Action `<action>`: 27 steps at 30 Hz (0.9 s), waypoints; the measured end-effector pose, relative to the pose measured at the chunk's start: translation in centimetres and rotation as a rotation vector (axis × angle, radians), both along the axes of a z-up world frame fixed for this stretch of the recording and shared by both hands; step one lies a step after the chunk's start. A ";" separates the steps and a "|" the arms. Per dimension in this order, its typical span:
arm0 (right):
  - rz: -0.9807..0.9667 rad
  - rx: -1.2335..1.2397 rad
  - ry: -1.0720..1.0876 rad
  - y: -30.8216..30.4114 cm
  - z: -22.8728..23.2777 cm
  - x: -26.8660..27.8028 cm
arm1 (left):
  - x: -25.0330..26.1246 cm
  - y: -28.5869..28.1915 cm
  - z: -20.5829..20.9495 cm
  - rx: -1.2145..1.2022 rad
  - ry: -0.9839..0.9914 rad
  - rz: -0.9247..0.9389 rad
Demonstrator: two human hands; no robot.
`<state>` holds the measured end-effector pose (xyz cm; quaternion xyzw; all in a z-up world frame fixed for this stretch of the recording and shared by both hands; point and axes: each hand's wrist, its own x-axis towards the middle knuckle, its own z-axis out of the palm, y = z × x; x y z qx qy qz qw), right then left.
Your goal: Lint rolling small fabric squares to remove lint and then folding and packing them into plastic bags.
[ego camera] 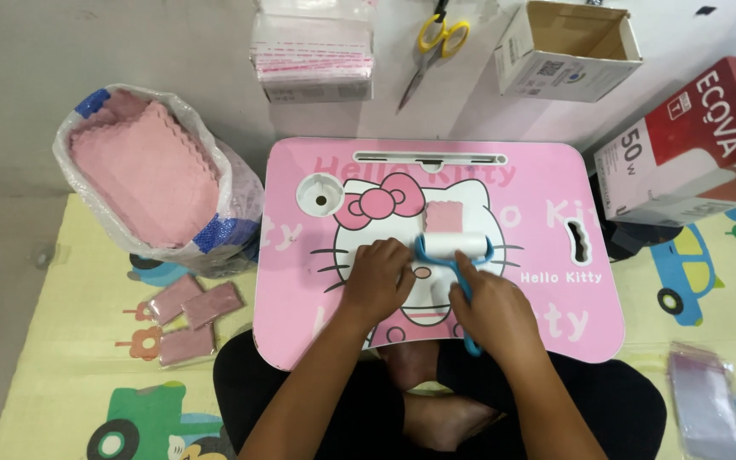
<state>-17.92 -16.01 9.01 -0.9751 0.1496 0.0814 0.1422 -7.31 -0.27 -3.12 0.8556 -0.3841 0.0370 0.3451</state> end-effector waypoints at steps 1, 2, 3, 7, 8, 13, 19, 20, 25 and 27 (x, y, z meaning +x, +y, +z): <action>-0.005 0.003 0.000 -0.1 -0.2 0.3 | -0.3 -0.1 -0.2 0.003 0.000 -0.005; -0.019 0.012 -0.034 -0.2 -0.3 0.8 | -0.3 -0.1 -0.4 0.025 -0.038 -0.048; -0.034 0.022 -0.068 -0.2 -0.4 1.4 | -0.4 -0.1 -0.6 0.048 -0.076 -0.092; -0.021 0.004 -0.023 0.0 -0.5 0.5 | -1.1 0.0 0.9 0.070 -0.089 -0.153; -0.015 -0.014 0.004 0.0 -0.4 0.1 | -1.1 -0.1 0.6 0.068 -0.133 -0.164; -0.035 -0.011 0.058 -0.3 0.3 1.3 | -1.1 -0.2 1.7 0.096 -0.157 -0.186; 0.001 -0.076 -0.008 -2.3 -1.3 5.8 | -1.6 0.2 4.3 0.249 -0.058 -0.125; 0.001 -0.059 -0.035 -2.4 -1.1 6.0 | -1.5 0.2 4.4 0.263 -0.034 -0.130; -0.040 0.032 -0.206 -2.2 1.3 4.0 | -1.8 0.5 5.2 0.260 0.015 -0.151; -0.071 0.073 -0.358 -2.6 2.6 2.6 | -1.4 0.0 3.7 0.267 -0.022 -0.135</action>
